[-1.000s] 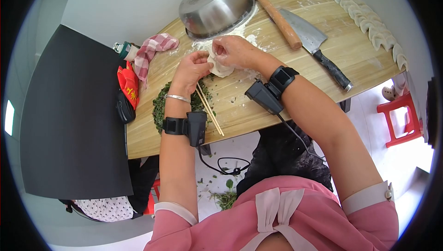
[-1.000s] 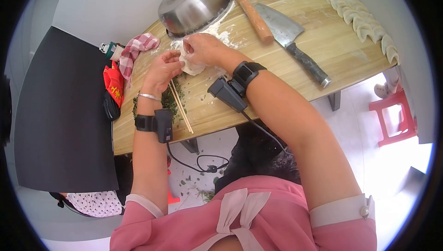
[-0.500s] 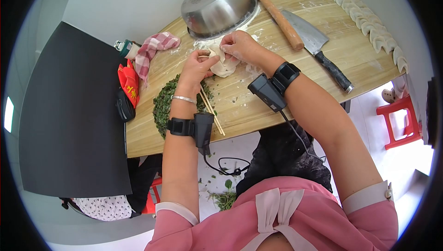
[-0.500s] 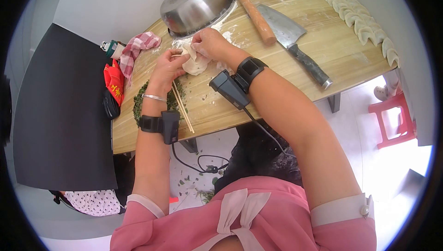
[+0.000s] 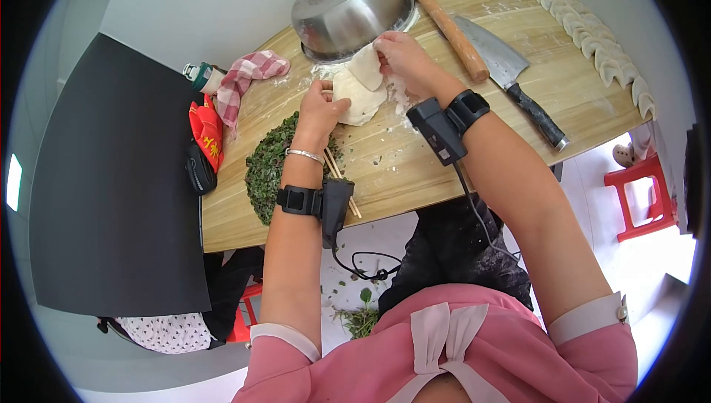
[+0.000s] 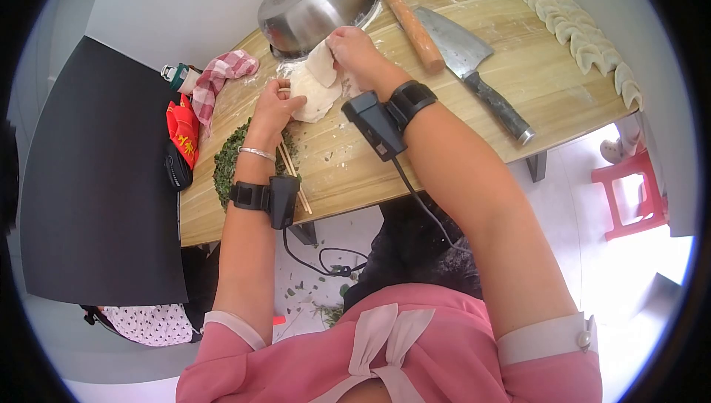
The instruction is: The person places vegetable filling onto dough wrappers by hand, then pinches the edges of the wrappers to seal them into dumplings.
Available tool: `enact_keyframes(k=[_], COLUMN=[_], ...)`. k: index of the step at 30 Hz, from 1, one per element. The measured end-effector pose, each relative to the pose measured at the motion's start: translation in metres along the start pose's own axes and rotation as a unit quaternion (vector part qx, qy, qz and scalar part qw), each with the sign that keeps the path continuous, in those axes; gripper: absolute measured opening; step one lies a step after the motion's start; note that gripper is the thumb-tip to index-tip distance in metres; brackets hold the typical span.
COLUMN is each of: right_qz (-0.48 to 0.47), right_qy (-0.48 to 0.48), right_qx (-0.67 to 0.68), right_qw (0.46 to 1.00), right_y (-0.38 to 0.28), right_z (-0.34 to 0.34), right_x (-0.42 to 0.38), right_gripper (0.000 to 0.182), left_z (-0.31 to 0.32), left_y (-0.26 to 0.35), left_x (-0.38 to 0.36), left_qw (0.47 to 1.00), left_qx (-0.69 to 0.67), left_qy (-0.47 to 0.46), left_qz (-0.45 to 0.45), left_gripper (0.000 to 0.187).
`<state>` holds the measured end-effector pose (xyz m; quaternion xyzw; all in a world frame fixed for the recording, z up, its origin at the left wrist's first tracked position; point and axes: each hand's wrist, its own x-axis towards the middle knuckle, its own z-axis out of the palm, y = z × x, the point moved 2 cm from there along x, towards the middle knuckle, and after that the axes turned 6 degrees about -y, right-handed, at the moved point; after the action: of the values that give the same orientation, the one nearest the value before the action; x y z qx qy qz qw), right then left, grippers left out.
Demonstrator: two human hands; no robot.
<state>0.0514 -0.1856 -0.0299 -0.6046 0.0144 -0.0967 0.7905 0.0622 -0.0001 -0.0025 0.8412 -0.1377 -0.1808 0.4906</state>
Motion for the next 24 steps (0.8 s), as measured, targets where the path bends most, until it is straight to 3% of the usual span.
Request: enact_keyframes(k=[4,6,8,9,10,11,12,13,14,16,18,20,22,24], right_qz=[0.032,0.019,0.006,-0.007,-0.020,-0.021,-0.020,-0.017,-0.012,0.026,-0.013,-0.023,-0.039,-0.056], right_qy=[0.001,-0.020,-0.042,-0.119,-0.195,-0.196,-0.235,-0.274,-0.277,-0.258,-0.234,-0.247,-0.249,-0.253], right_qx=[0.246,0.282,0.317,0.332,0.345,0.345,0.313,0.281,0.281,0.053,-0.001,-0.151,-0.163,-0.175], right_qw=[0.969,0.959,0.947,0.936,0.918,0.918,0.920,0.920,0.919,0.964,0.972,0.957,0.954,0.950], right_y=[-0.007,-0.014,-0.023,-0.029,-0.034,-0.037,-0.043,-0.045,-0.046,-0.041,-0.043,-0.058,-0.051,-0.046], right_z=[-0.008,-0.014,-0.016,-0.011,-0.007,-0.004,0.006,0.014,0.019,0.024,0.026,0.028,0.030,0.033], right_x=[0.002,0.002,0.000,-0.003,-0.007,-0.010,-0.017,-0.022,-0.027,-0.031,-0.036,-0.050,-0.047,-0.042], right_gripper=[0.014,0.014,0.015,0.014,0.014,0.014,0.013,0.012,0.012,0.012,0.013,0.014,0.014,0.014], left_z=[0.000,-0.001,-0.003,-0.001,0.001,0.000,0.000,0.004,0.008,0.014,0.020,0.022,0.023,0.022], left_y=[-0.002,-0.005,-0.007,-0.002,0.005,0.011,0.017,0.022,0.027,0.036,0.034,0.026,0.018,0.009], left_x=[0.002,0.003,0.005,0.003,0.000,-0.002,-0.006,-0.010,-0.017,-0.037,-0.041,-0.045,-0.049,-0.052], left_qw=[1.000,1.000,0.984,0.984,0.985,0.963,0.963,0.928,0.840,0.824,0.761,0.769,0.777,0.824], left_qx=[0.012,0.010,0.127,0.127,-0.018,-0.163,-0.164,-0.353,-0.523,-0.544,-0.594,-0.581,-0.570,-0.522], left_qy=[0.004,0.004,0.089,0.090,0.113,0.133,0.134,0.000,-0.133,-0.158,-0.263,-0.267,-0.265,-0.218], left_qz=[0.004,0.005,0.085,0.086,0.129,0.168,0.169,0.119,0.062,0.026,0.001,0.002,0.003,-0.009], left_gripper=[0.047,0.046,0.041,0.041,0.043,0.049,0.049,0.056,0.065,0.073,0.065,0.057,0.050,0.040])
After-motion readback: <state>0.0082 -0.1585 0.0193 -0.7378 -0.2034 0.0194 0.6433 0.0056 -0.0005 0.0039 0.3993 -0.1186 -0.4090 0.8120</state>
